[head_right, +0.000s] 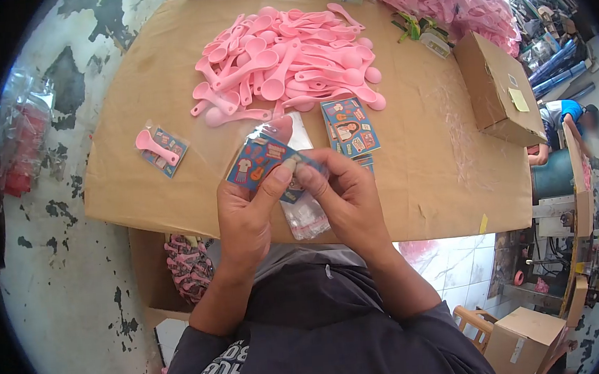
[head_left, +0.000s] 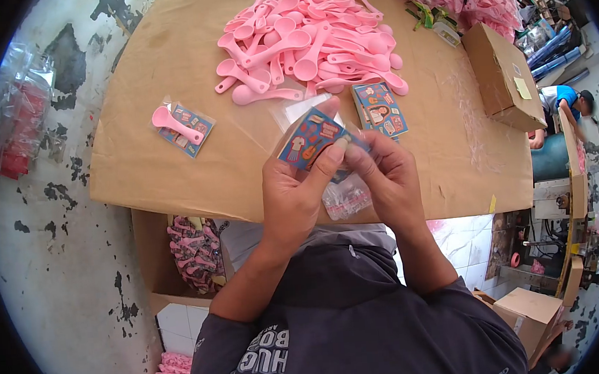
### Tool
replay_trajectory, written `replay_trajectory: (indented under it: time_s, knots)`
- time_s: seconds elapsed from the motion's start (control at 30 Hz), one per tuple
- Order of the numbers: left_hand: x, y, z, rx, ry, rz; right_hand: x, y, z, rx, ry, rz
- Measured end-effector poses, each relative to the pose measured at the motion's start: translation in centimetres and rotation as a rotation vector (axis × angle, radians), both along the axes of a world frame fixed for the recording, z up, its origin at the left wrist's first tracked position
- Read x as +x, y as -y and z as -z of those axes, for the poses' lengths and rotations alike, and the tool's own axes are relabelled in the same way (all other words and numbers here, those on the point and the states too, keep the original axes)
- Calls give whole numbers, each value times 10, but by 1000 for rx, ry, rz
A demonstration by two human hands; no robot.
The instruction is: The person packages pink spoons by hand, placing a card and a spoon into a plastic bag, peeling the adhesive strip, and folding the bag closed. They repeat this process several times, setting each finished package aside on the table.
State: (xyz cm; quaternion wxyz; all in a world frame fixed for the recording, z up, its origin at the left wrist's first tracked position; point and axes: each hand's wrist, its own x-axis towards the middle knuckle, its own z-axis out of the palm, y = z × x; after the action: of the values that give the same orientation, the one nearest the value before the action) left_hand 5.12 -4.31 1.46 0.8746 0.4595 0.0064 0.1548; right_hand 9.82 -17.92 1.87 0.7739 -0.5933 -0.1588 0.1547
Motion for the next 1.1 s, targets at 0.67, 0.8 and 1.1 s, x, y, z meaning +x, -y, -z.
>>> replay_trajectory:
  time_s: [0.67,0.8,1.1]
  knots:
    - [6,6,-14,-488,273,67,-17,-7,6,-30,19,94]
    - [5,11,-14,-387,295,92,-18,-7,2,27,5,64]
    - [7,6,-10,-408,150,24,-15,-11,-4,-158,356,289]
